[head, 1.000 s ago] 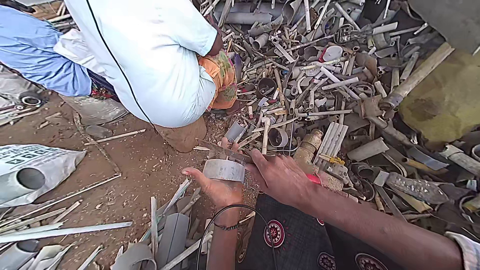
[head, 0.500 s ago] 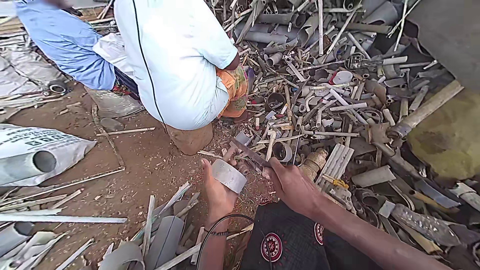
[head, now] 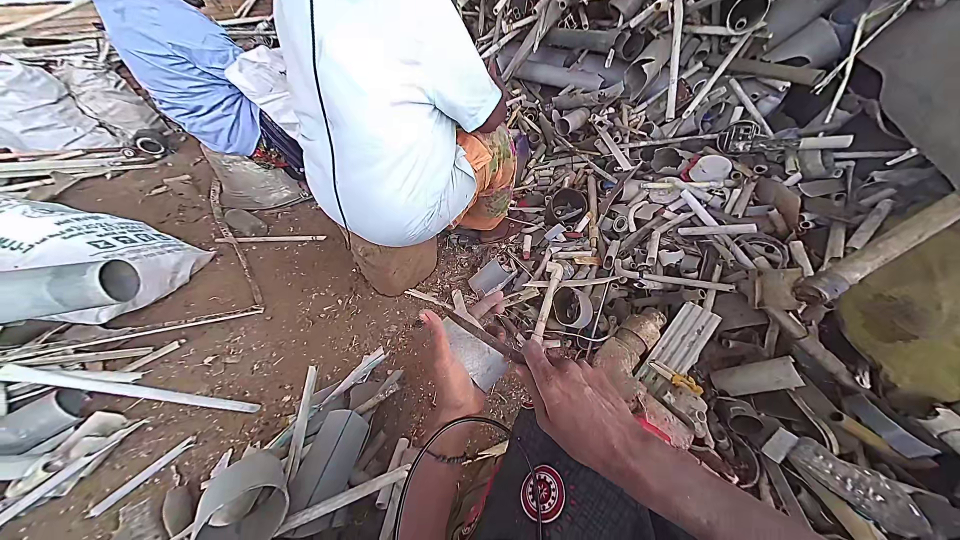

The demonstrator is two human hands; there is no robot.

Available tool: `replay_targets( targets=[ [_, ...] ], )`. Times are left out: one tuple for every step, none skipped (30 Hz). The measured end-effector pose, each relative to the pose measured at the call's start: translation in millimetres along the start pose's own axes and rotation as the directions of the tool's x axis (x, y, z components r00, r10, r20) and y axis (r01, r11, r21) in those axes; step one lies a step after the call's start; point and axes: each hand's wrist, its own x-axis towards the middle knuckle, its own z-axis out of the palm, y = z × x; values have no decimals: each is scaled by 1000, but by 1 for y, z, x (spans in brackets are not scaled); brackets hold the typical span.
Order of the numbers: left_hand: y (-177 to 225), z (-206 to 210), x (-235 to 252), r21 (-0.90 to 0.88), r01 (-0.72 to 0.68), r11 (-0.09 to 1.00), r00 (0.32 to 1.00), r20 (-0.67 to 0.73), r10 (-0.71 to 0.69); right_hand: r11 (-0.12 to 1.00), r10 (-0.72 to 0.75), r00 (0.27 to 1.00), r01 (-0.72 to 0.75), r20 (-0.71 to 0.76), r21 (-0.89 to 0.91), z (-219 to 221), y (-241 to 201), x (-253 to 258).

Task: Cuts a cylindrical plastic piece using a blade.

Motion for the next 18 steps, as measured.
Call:
replay_targets(
  targets=[
    [-1,2,-1,-19,-13,1000,1000,-4,13,996,-51,991,42,-124,-75,11,-2,-2],
    [-3,4,-1,-41,-25,999,1000,-11,24,985,-117,965,82,-235,-155,20,-3,-3],
    [-4,4,-1,-61,-39,997,999,-15,38,972,-160,944,99,-288,-214,25,-4,-3],
    [-5,5,-1,-59,-62,996,998,-25,61,967,-161,942,91,-293,-238,25,-6,-3],
    [-4,5,-2,-38,-87,995,996,-34,86,970,-136,951,71,-277,-233,23,-7,-1],
    [-3,7,-4,-8,-105,994,993,-44,105,975,-100,966,48,-238,-215,19,-7,0],
    [-3,10,-6,15,-108,994,992,-61,108,979,-74,977,33,-199,-200,16,-7,0],
    [-2,12,-8,23,-93,995,993,-74,94,980,-74,979,36,-191,-198,15,-7,0],
    [-2,14,-8,20,-75,997,993,-92,77,977,-95,974,51,-204,-208,17,-8,-2],
    [-2,14,-7,10,-65,998,992,-105,66,967,-139,960,78,-245,-242,20,-10,-3],
    [-2,13,-6,5,-76,997,990,-121,77,959,-165,948,89,-273,-269,22,-12,-3],
    [-2,12,-6,25,-105,994,985,-131,108,958,-163,946,85,-279,-273,22,-14,-1],
    [-1,11,-7,55,-137,989,981,-131,143,961,-146,946,65,-291,-270,22,-13,2],
    [0,11,-9,78,-172,982,976,-120,180,965,-115,950,38,-290,-261,20,-12,6],
    [-2,12,-11,89,-196,977,971,-121,206,966,-90,954,14,-285,-258,18,-11,8],
    [-4,11,-12,98,-205,974,971,-107,216,966,-70,960,-3,-272,-257,14,-13,8],
    [-3,14,-12,115,-205,972,968,-123,219,962,-70,959,-8,-276,-271,13,-16,7],
    [-3,15,-12,113,-212,971,963,-143,227,952,-88,949,-10,-303,-307,16,-21,5]
  ],
)
